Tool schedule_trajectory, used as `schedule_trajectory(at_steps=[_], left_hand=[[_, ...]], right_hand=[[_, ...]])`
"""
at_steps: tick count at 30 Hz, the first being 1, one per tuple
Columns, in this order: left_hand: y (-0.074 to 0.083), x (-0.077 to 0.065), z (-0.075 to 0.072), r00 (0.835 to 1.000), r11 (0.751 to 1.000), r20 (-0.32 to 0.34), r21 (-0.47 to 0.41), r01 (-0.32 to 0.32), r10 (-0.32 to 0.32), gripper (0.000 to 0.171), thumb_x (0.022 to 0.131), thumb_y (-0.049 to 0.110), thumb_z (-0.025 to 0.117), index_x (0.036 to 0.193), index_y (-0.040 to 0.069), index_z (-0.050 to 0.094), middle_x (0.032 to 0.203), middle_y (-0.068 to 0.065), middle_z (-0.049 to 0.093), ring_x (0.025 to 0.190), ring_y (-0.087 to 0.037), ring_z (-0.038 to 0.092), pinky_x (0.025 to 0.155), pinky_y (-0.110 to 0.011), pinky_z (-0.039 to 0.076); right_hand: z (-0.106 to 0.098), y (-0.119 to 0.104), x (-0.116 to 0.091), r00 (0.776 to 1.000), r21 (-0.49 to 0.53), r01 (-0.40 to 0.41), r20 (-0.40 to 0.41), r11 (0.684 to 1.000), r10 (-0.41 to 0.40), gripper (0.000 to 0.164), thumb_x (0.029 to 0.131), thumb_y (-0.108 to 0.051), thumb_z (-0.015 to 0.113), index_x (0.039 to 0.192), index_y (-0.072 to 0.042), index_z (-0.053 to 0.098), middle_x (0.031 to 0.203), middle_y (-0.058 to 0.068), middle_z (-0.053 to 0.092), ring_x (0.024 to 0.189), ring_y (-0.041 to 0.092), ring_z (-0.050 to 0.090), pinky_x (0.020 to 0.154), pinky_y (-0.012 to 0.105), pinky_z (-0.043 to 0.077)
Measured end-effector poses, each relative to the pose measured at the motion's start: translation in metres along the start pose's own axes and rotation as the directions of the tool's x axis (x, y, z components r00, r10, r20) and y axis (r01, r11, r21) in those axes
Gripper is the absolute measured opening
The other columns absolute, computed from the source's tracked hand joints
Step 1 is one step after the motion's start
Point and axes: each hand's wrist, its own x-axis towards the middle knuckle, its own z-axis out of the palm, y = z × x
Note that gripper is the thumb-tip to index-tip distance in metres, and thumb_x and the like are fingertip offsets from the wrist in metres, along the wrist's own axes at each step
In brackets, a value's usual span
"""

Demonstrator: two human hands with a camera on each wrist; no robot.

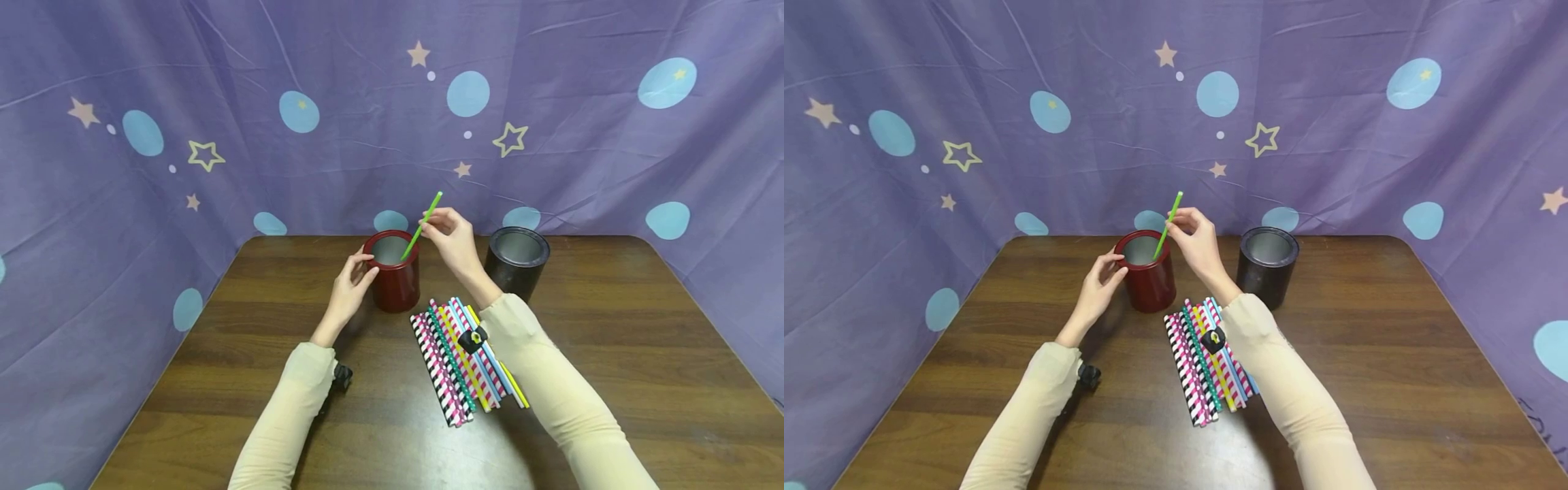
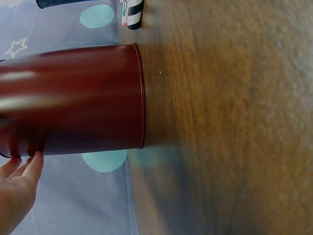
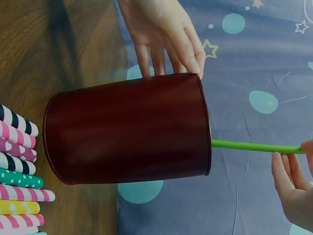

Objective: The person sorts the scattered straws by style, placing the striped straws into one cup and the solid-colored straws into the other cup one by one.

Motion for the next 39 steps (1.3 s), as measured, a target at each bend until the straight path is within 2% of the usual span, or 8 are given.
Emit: schedule_trajectory(at_steps=[4,6,14,22,29,31,35,39], left_hand=[[-0.001,0.000,0.000,1.000,1.000,0.005,-0.004,-0.003,0.003,0.033,0.087,0.008,0.055,0.115,-0.008,0.047,0.138,-0.018,0.033,0.122,-0.030,0.038,0.100,-0.037,0.033],[-0.002,0.000,0.000,1.000,1.000,0.006,-0.009,-0.008,0.009,0.033,0.087,0.008,0.055,0.115,-0.009,0.047,0.138,-0.019,0.033,0.122,-0.030,0.037,0.100,-0.038,0.033],[-0.004,0.001,-0.001,1.000,1.000,0.006,-0.009,-0.011,0.012,0.034,0.087,0.009,0.056,0.115,-0.008,0.047,0.138,-0.018,0.033,0.122,-0.030,0.036,0.100,-0.040,0.033],[-0.004,0.001,-0.001,1.000,1.000,0.002,-0.010,-0.020,0.020,0.032,0.087,0.008,0.055,0.114,-0.007,0.048,0.137,-0.019,0.033,0.122,-0.030,0.037,0.100,-0.040,0.033],[-0.002,0.000,0.000,1.000,1.000,-0.001,-0.003,-0.018,0.018,0.031,0.087,0.007,0.055,0.114,-0.008,0.048,0.137,-0.020,0.033,0.122,-0.030,0.037,0.100,-0.037,0.034],[-0.002,0.000,0.000,1.000,1.000,-0.001,-0.005,-0.011,0.011,0.032,0.087,0.007,0.055,0.114,-0.008,0.048,0.137,-0.020,0.033,0.122,-0.029,0.037,0.100,-0.037,0.033],[-0.001,0.000,0.000,1.000,1.000,0.002,-0.010,-0.006,0.006,0.032,0.087,0.007,0.055,0.114,-0.007,0.048,0.138,-0.019,0.033,0.123,-0.030,0.036,0.100,-0.038,0.033],[-0.001,0.000,0.000,1.000,1.000,0.002,-0.009,-0.007,0.007,0.032,0.087,0.007,0.055,0.114,-0.007,0.048,0.138,-0.019,0.033,0.123,-0.030,0.036,0.100,-0.038,0.033]], right_hand=[[0.000,-0.007,-0.005,1.000,-0.064,-0.012,0.017,0.998,0.013,0.020,0.080,0.012,0.054,0.099,0.018,0.051,0.092,0.031,0.057,0.077,0.010,0.059,0.073,0.026,0.052],[-0.003,-0.006,-0.006,0.999,-0.091,-0.005,0.033,0.996,0.008,0.020,0.081,0.010,0.054,0.100,0.017,0.052,0.095,0.035,0.056,0.077,0.009,0.059,0.070,0.019,0.051],[-0.018,0.012,-0.009,0.996,-0.175,0.027,0.093,0.984,-0.011,0.020,0.080,0.003,0.059,0.100,0.010,0.057,0.094,0.029,0.059,0.078,0.010,0.060,0.071,0.021,0.050],[-0.028,0.010,-0.018,0.987,-0.277,0.018,0.157,0.961,0.026,0.023,0.081,-0.002,0.061,0.100,0.009,0.056,0.093,0.022,0.062,0.079,0.007,0.059,0.073,0.020,0.049],[-0.032,-0.010,-0.030,0.975,-0.337,-0.008,0.205,0.942,0.081,0.019,0.081,0.004,0.059,0.098,0.011,0.056,0.095,0.028,0.060,0.087,0.033,0.058,0.079,0.034,0.048],[-0.036,-0.005,-0.031,0.971,-0.338,-0.015,0.220,0.941,0.094,0.018,0.080,0.005,0.059,0.098,0.011,0.056,0.095,0.028,0.060,0.087,0.034,0.058,0.078,0.032,0.048],[-0.047,0.012,-0.032,0.960,-0.378,-0.007,0.258,0.926,0.113,0.019,0.081,0.003,0.059,0.098,0.008,0.057,0.094,0.025,0.061,0.086,0.027,0.060,0.075,0.023,0.048],[-0.056,0.024,-0.034,0.946,-0.410,0.007,0.297,0.912,0.126,0.018,0.081,0.002,0.059,0.099,0.005,0.058,0.093,0.022,0.062,0.086,0.025,0.060,0.076,0.027,0.049]])
